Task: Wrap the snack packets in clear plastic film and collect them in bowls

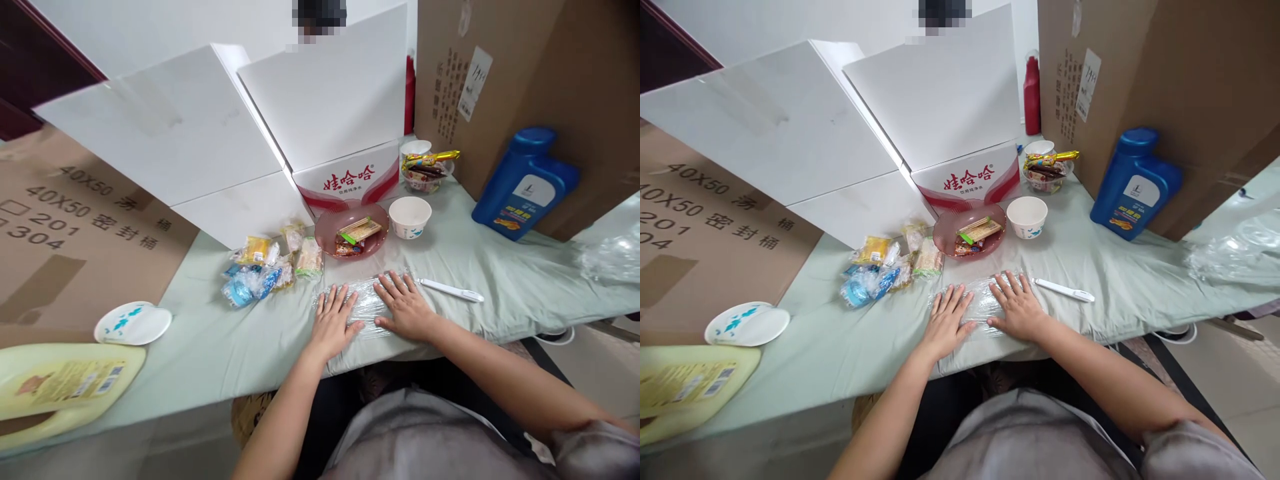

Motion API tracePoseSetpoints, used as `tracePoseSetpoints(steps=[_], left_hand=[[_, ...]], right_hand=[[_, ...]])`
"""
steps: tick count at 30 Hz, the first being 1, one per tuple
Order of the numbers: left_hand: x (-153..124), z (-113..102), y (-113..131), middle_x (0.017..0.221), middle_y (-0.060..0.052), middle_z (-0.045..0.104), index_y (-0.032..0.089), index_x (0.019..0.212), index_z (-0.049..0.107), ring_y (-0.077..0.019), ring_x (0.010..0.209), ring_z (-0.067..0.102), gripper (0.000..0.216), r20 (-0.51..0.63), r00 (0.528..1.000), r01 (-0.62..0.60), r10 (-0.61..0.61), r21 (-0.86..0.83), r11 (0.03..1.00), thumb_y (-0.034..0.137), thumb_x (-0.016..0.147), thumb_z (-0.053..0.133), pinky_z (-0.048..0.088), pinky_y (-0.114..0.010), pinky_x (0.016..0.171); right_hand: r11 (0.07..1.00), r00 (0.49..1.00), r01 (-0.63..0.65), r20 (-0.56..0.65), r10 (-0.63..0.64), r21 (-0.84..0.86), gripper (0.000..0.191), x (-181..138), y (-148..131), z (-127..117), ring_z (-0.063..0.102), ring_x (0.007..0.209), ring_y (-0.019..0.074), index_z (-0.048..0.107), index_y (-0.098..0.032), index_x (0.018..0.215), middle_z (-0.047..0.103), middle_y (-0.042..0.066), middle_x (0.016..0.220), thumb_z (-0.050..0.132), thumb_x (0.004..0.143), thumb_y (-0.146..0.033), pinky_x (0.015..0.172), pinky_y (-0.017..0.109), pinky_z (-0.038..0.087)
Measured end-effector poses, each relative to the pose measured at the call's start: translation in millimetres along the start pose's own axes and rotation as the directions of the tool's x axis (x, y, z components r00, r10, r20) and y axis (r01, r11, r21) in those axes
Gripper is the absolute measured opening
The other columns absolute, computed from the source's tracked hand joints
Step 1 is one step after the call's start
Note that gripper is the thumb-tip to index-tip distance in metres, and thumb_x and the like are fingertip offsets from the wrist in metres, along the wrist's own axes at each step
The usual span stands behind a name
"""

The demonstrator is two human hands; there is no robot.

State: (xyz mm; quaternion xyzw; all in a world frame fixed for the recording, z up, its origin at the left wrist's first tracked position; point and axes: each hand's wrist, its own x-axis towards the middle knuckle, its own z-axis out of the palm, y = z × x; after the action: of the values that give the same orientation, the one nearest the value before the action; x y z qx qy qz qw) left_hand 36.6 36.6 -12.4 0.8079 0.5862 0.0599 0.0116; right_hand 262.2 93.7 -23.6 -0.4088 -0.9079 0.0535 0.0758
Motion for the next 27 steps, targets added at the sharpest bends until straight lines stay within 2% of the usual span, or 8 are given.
tracePoseSetpoints(steps=[3, 8, 11, 14, 18, 22, 24, 27], left_hand=[[-10.0, -11.0, -1.2, 0.155, -0.012, 0.029, 0.023, 0.145, 0.037, -0.0335, 0.145, 0.020, 0.060, -0.073, 0.997, -0.025, 0.022, -0.031, 0.999, 0.049, 0.092, 0.048, 0.021, -0.059, 0.114], [-49.5, -31.3, -14.4, 0.134, -0.014, 0.053, 0.018, 0.127, 0.055, -0.0331, 0.133, 0.041, 0.054, -0.099, 0.981, -0.180, 0.164, -0.175, 0.968, 0.044, 0.081, 0.066, 0.038, -0.052, 0.108], [-74.7, -31.0, -24.8, 0.129, -0.013, 0.058, 0.018, 0.121, 0.058, -0.0316, 0.128, 0.048, 0.049, -0.085, 0.974, -0.225, 0.210, -0.248, 0.942, 0.037, 0.078, 0.072, 0.046, -0.050, 0.103], [-88.2, -29.6, -28.2, 0.123, -0.011, 0.063, 0.019, 0.108, 0.062, -0.0267, 0.127, 0.051, 0.022, -0.137, 0.970, -0.238, 0.203, -0.329, 0.914, 0.022, 0.086, 0.062, 0.049, -0.044, 0.101], [-85.8, -35.4, -26.5, 0.106, -0.008, 0.069, 0.019, 0.087, 0.064, -0.0220, 0.116, 0.060, 0.015, -0.175, 0.982, -0.152, 0.077, -0.475, 0.867, 0.015, 0.090, 0.050, 0.052, -0.037, 0.094], [-66.0, -37.4, -30.0, 0.083, -0.003, 0.069, 0.019, 0.089, 0.062, -0.0154, 0.079, 0.067, 0.014, -0.210, 0.955, 0.069, -0.208, -0.526, 0.848, 0.025, 0.091, 0.050, 0.054, -0.027, 0.073], [-51.8, -32.5, -33.7, 0.079, -0.001, 0.068, 0.019, 0.089, 0.062, -0.0143, 0.070, 0.065, 0.016, -0.233, 0.916, 0.181, -0.327, -0.488, 0.854, 0.030, 0.091, 0.050, 0.052, -0.026, 0.068], [-32.3, -21.2, -39.7, 0.086, -0.003, 0.070, 0.020, 0.094, 0.064, -0.0168, 0.074, 0.066, 0.017, -0.246, 0.887, 0.290, -0.391, -0.363, 0.885, 0.029, 0.089, 0.051, 0.052, -0.028, 0.071]], right_hand=[[0.995, 0.996, 0.088, -0.034, -0.087, 0.036, 0.079, -12.0, -0.4, -14.0, 0.014, 0.144, 0.0374, 0.036, -0.013, 0.147, 0.028, 0.017, 0.155, 0.043, 0.088, -0.066, 0.113, 0.058, 0.011], [0.940, 0.953, 0.300, -0.091, -0.289, 0.164, 0.073, -57.1, 6.0, -39.8, 0.030, 0.137, 0.0338, 0.047, -0.014, 0.138, 0.046, 0.016, 0.144, 0.055, 0.084, -0.062, 0.112, 0.053, 0.023], [0.939, 0.963, 0.266, -0.112, -0.246, 0.218, 0.047, -83.0, 17.4, -37.8, 0.049, 0.119, 0.0310, 0.057, -0.017, 0.125, 0.059, 0.015, 0.126, 0.061, 0.086, -0.043, 0.101, 0.051, 0.037], [0.928, 0.969, 0.239, -0.139, -0.207, 0.286, 0.019, -96.4, 25.0, -35.6, 0.057, 0.103, 0.0239, 0.064, -0.020, 0.106, 0.064, 0.010, 0.107, 0.051, 0.092, -0.024, 0.091, 0.043, 0.044], [0.882, 0.969, 0.232, -0.180, -0.172, 0.410, 0.016, -92.9, 25.6, -46.8, 0.059, 0.100, 0.0215, 0.061, -0.021, 0.093, 0.066, 0.008, 0.097, 0.045, 0.095, -0.021, 0.090, 0.039, 0.046], [0.868, 0.986, 0.077, -0.164, 0.005, 0.490, 0.019, -69.5, 24.2, -55.2, 0.064, 0.080, 0.0179, 0.059, -0.021, 0.094, 0.068, 0.005, 0.088, 0.041, 0.096, -0.026, 0.072, 0.030, 0.049], [0.895, 0.981, -0.044, -0.149, 0.122, 0.444, 0.021, -52.2, 24.5, -52.0, 0.065, 0.076, 0.0179, 0.059, -0.021, 0.095, 0.070, 0.005, 0.088, 0.039, 0.096, -0.029, 0.067, 0.029, 0.048], [0.948, 0.966, -0.200, -0.111, 0.233, 0.247, 0.025, -27.3, 26.1, -41.4, 0.066, 0.076, 0.0208, 0.060, -0.020, 0.102, 0.071, 0.007, 0.091, 0.039, 0.097, -0.031, 0.067, 0.030, 0.046]])
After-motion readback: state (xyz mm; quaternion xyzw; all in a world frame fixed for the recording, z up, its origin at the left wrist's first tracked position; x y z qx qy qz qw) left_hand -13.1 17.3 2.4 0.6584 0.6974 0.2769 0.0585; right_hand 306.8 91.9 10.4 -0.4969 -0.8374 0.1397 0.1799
